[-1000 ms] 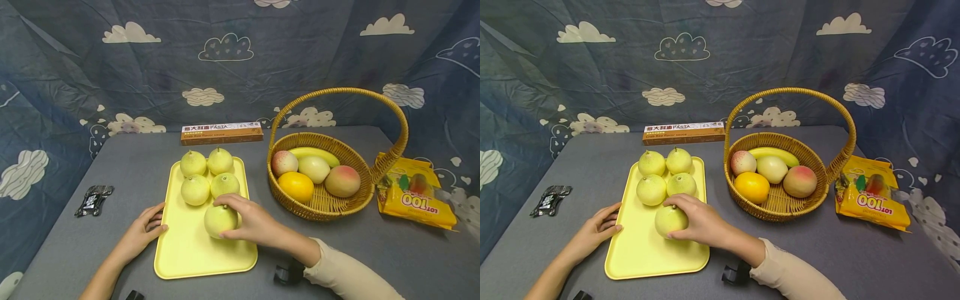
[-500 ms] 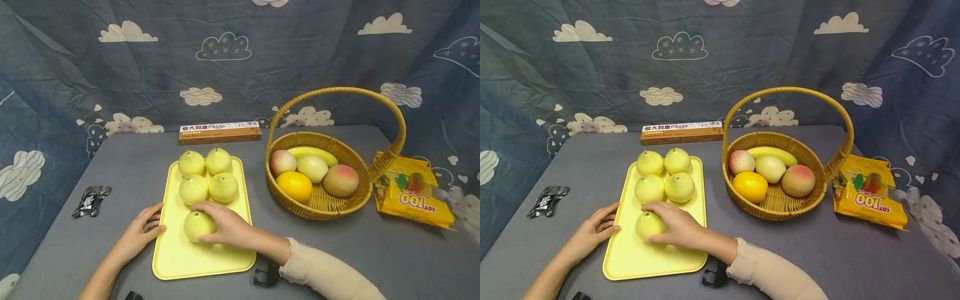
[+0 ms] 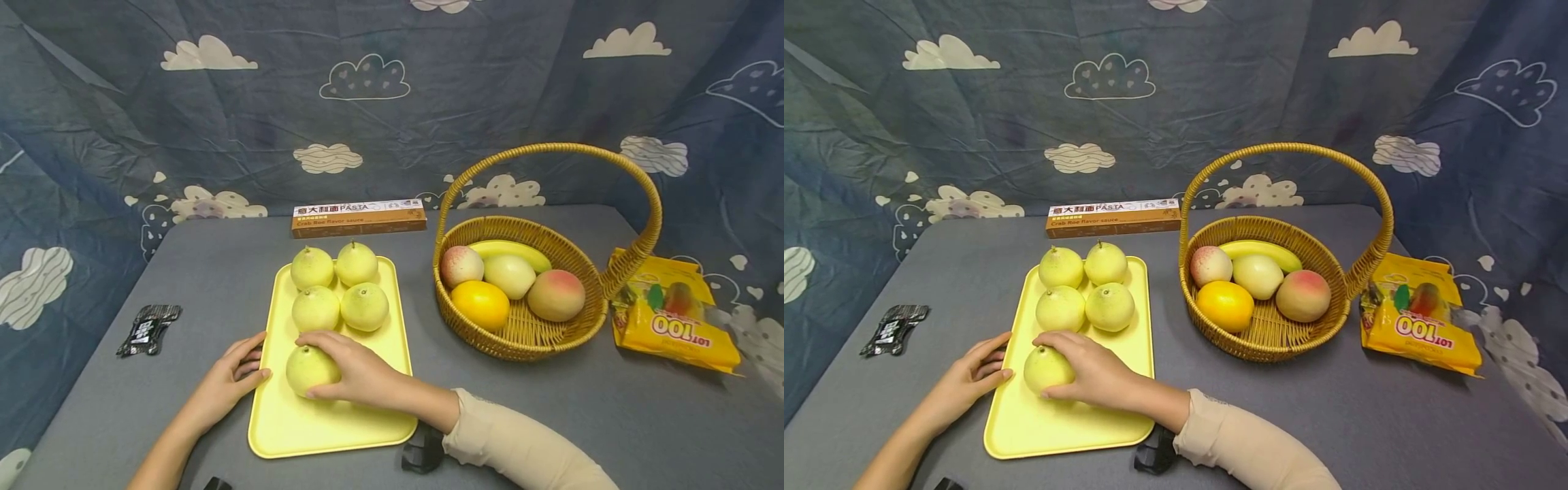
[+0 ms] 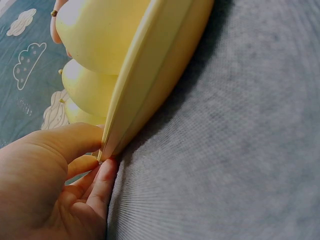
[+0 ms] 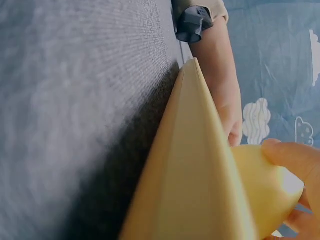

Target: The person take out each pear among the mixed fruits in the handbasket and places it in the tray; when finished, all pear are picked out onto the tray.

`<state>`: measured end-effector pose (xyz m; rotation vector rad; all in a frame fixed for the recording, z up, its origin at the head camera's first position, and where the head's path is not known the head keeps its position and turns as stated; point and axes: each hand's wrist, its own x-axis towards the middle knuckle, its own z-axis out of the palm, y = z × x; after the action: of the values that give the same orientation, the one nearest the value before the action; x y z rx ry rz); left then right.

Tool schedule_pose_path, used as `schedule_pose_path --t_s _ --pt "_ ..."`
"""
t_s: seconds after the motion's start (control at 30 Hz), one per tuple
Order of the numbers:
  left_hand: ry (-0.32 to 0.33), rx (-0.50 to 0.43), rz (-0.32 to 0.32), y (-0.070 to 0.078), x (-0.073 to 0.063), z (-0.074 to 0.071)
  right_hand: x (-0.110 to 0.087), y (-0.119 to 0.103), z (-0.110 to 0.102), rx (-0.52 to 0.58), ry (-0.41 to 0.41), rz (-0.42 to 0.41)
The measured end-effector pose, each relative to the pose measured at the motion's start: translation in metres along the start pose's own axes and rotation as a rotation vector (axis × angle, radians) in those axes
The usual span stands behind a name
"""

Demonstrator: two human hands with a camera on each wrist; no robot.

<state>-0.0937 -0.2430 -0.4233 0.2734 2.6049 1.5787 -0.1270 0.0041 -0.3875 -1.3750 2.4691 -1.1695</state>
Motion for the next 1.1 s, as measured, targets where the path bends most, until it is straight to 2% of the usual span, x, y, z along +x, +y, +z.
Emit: schedule_pose_path --t_s 0.13,0.27,0.47,0.57,0.8,0.97,1.1 --pt "-0.002 -0.005 -0.007 0.000 0.000 0.000 -0.002 -0.001 -0.007 0.018 -0.009 -0.019" --pt "-0.002 -0.003 -0.014 0.000 0.000 0.000 -0.010 -0.005 -0.023 0.039 0.031 -0.067" --pt "0.000 -0.002 -0.018 -0.001 0.000 0.000 -0.033 -0.006 -0.065 -0.001 0.185 -0.147" --pt "0.000 -0.002 -0.021 0.000 0.000 0.000 -0.048 -0.002 -0.087 -0.029 0.283 -0.141" --pt "-0.003 -0.007 -0.025 0.000 0.000 0.000 -0.078 0.020 -0.130 -0.095 0.525 -0.077" --pt "0.003 -0.004 -0.014 -0.001 0.000 -0.001 -0.095 0.041 -0.152 -0.154 0.629 0.071" --pt "0.004 -0.006 -0.005 -0.001 0.000 -0.001 -0.105 0.058 -0.163 -0.163 0.674 0.196"
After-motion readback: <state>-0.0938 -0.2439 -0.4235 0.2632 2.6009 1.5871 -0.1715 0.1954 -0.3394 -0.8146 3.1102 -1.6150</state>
